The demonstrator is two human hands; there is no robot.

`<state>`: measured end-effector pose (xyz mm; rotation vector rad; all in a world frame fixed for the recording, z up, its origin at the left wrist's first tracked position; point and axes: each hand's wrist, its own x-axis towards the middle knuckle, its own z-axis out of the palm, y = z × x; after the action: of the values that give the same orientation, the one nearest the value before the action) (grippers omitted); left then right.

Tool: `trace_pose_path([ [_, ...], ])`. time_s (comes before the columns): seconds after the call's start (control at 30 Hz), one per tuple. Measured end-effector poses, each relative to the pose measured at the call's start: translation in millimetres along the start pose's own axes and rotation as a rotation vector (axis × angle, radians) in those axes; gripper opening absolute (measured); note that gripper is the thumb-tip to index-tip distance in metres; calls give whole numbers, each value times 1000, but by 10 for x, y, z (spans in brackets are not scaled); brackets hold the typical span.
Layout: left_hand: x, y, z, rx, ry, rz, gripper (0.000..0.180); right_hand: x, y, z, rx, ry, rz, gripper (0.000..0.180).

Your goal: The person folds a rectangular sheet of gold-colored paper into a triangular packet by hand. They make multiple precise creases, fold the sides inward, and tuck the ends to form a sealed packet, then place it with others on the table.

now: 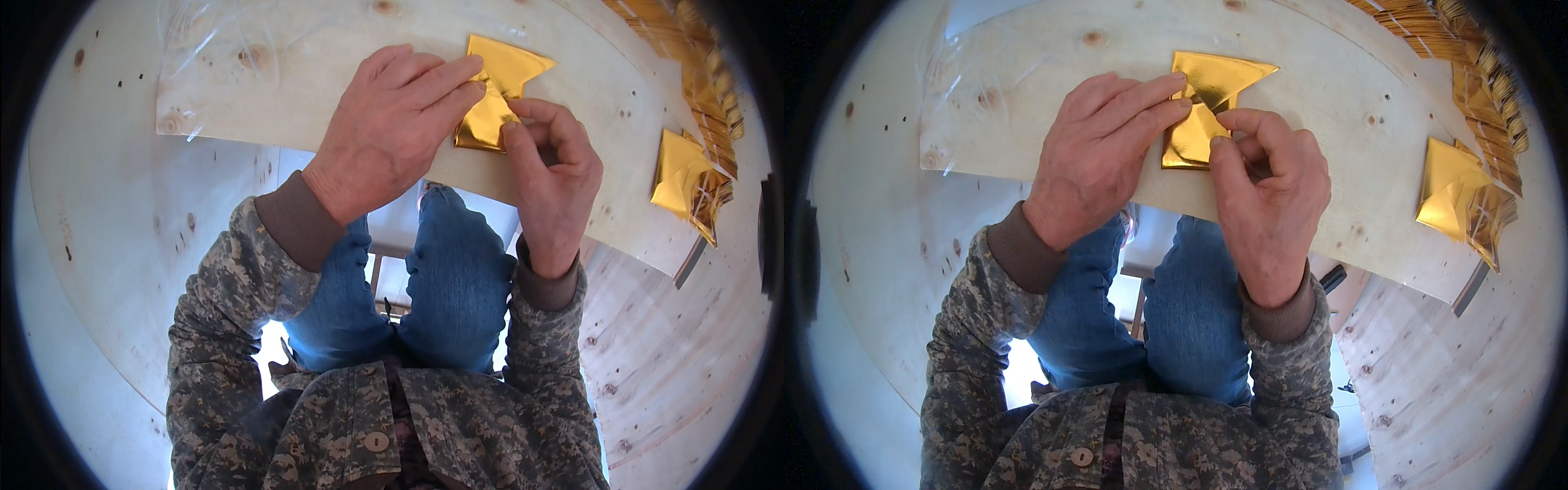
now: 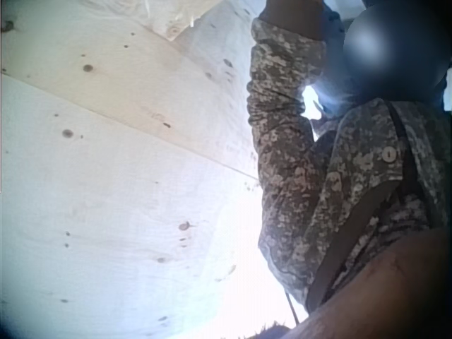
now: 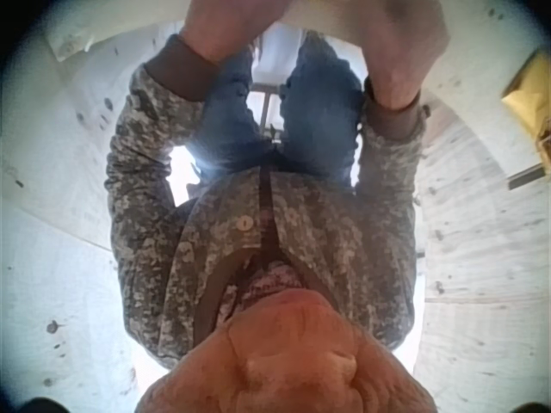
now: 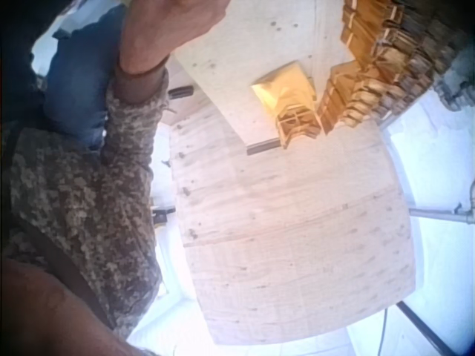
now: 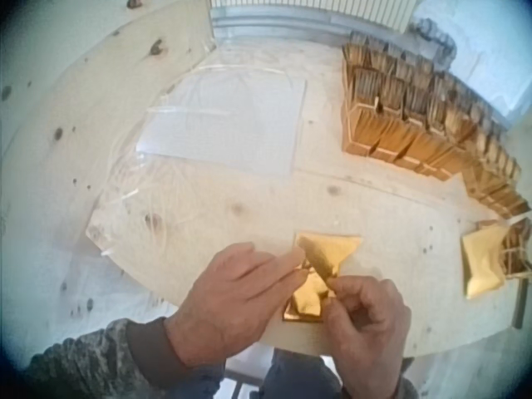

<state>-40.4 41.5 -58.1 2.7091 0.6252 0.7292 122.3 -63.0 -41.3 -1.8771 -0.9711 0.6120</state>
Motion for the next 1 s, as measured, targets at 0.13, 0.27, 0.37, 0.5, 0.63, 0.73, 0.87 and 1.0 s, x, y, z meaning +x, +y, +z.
trace_pose_path([
  [0.13, 15, 4, -42, 77, -33, -3, 32, 11, 8, -5, -28, -6, -29, 17],
  [0.27, 23, 72, -97, 154, -70, -70, 34, 3, -27, -20, 13, -25, 14, 19],
  [0.37, 48, 81, -130, 220, -106, -58, 34, -57, -91, -56, -195, 37, -165, 23],
  [0.5, 75, 124, -141, 251, -111, -75, 32, -279, -196, -163, -465, 117, -469, 25],
  [0.63, 87, 154, -147, 255, -121, -94, 28, -560, -221, -67, -423, -128, -557, 41],
  [0.73, 73, 176, -144, 259, -123, -93, 28, -679, -194, 25, -493, -231, -529, 63],
  [0.87, 61, 143, -125, 256, -115, -76, 27, -711, -132, 60, -582, -285, -469, 70],
  [1.0, 81, 82, -85, 258, -77, -12, 28, -723, -70, 116, -523, -261, -399, 87],
])
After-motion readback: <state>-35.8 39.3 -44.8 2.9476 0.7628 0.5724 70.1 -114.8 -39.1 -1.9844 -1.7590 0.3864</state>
